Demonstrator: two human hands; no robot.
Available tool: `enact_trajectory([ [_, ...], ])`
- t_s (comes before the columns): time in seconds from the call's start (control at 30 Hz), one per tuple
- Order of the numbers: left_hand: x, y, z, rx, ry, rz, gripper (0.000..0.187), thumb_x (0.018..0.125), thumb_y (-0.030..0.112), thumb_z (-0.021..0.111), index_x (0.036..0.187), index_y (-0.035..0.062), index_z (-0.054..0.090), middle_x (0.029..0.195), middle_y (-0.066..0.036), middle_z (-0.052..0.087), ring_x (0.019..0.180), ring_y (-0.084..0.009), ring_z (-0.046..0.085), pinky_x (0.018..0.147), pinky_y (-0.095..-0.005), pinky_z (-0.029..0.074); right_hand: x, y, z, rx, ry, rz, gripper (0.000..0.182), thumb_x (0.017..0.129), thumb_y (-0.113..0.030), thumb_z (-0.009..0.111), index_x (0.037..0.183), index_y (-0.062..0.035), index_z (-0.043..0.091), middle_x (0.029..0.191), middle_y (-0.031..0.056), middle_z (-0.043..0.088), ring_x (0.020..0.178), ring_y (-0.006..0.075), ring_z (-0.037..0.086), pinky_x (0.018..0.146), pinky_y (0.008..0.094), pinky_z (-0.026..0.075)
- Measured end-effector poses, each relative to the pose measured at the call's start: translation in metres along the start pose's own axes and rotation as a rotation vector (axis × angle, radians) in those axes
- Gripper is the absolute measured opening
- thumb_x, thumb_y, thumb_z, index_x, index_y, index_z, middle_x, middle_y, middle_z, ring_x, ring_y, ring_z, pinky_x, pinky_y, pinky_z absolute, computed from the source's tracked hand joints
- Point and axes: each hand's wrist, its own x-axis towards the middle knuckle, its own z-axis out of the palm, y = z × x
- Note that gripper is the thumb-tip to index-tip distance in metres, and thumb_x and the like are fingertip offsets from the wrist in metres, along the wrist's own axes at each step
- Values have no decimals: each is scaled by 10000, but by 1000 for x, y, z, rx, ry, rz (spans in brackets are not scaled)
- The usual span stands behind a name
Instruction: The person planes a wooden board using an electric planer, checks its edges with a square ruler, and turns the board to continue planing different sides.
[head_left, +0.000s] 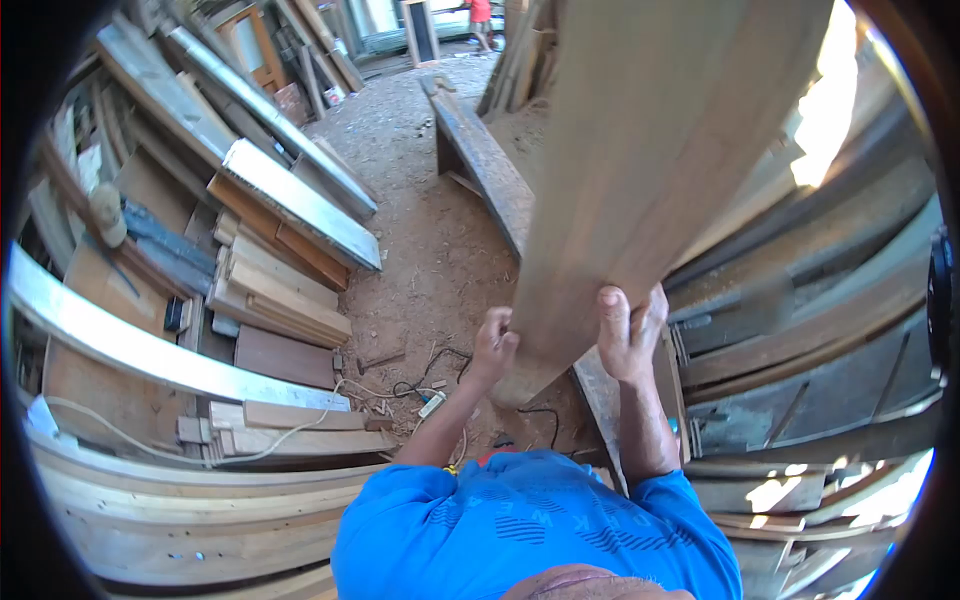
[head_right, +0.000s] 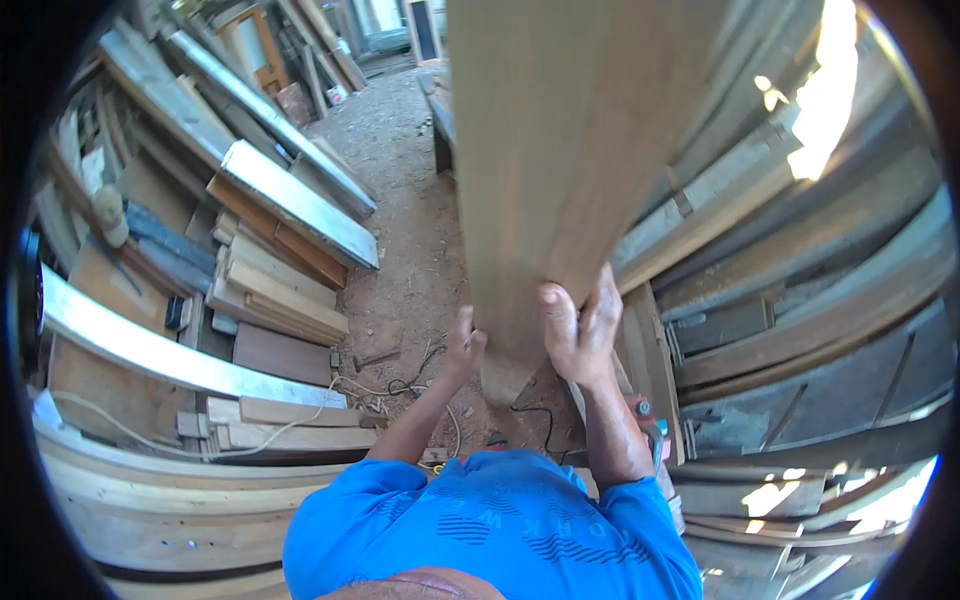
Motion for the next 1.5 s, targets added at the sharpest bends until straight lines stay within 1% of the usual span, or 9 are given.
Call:
enact_trajectory([
  [0.07,-82,-55,-25,25,-197,-343,542,1052,520,445,1132,-5,551,1014,-99,568,951,-172,531,839,-352,456,-1,2,-8,-25,6,-5,430,975,-315,651,1182,54,569,1026,156,617,926,246,616,826,380,494],
  [0.2,-223,-112,-79,167,-494,-1040,526,1039,503,468,1165,-3,535,1047,-100,565,985,-177,525,864,-354,447,-1,7,-24,18,34,46,484,954,-312,678,1225,64,538,1019,172,615,936,255,622,838,384,496],
  [0.3,-270,-116,-107,223,-525,-1313,518,1029,490,485,1189,-1,523,1071,-101,563,1010,-181,520,883,-355,441,0,15,-32,52,76,48,525,944,-331,689,1247,65,523,1014,182,611,936,248,620,842,377,493],
  [0.4,-283,-117,-124,244,-533,-1431,514,1019,477,502,1214,1,511,1096,-103,561,1036,-184,515,902,-357,434,2,24,-37,19,59,84,575,947,-382,680,1279,57,513,1006,170,596,943,232,607,836,370,490],
  [0.83,-207,-163,-164,200,-647,-1368,548,976,421,575,1319,9,459,1203,-108,553,1145,-199,494,984,-362,406,40,65,3,-6,267,75,622,972,-548,605,1179,37,551,981,81,538,944,165,533,797,334,458],
  [0.97,-186,-182,-192,214,-711,-1367,573,963,404,598,1352,12,443,1235,-110,550,1179,-204,487,1009,-364,398,32,81,28,31,289,166,695,961,-597,593,1228,43,550,1028,88,545,978,172,534,824,334,456],
  [1.23,-140,-226,-242,210,-785,-1378,639,936,369,643,1416,17,411,1301,-113,545,1246,-213,474,1060,-367,381,6,99,59,-52,287,307,718,947,-536,657,1335,48,504,1113,121,571,1078,193,541,925,355,454],
  [1.4,-86,-252,-226,111,-872,-1302,689,920,348,671,1457,20,391,1342,-115,541,1288,-219,466,1091,-369,370,-2,95,72,-23,312,364,764,952,-568,626,1393,39,481,1257,149,585,1192,218,525,1027,367,417],
  [1.5,-29,-256,-170,-136,-881,-1135,721,910,335,688,1481,22,380,1367,-116,540,1313,-223,461,1110,-371,363,-30,104,80,-41,291,430,752,963,-555,611,1411,33,473,1273,148,591,1201,223,523,1040,374,409],
])
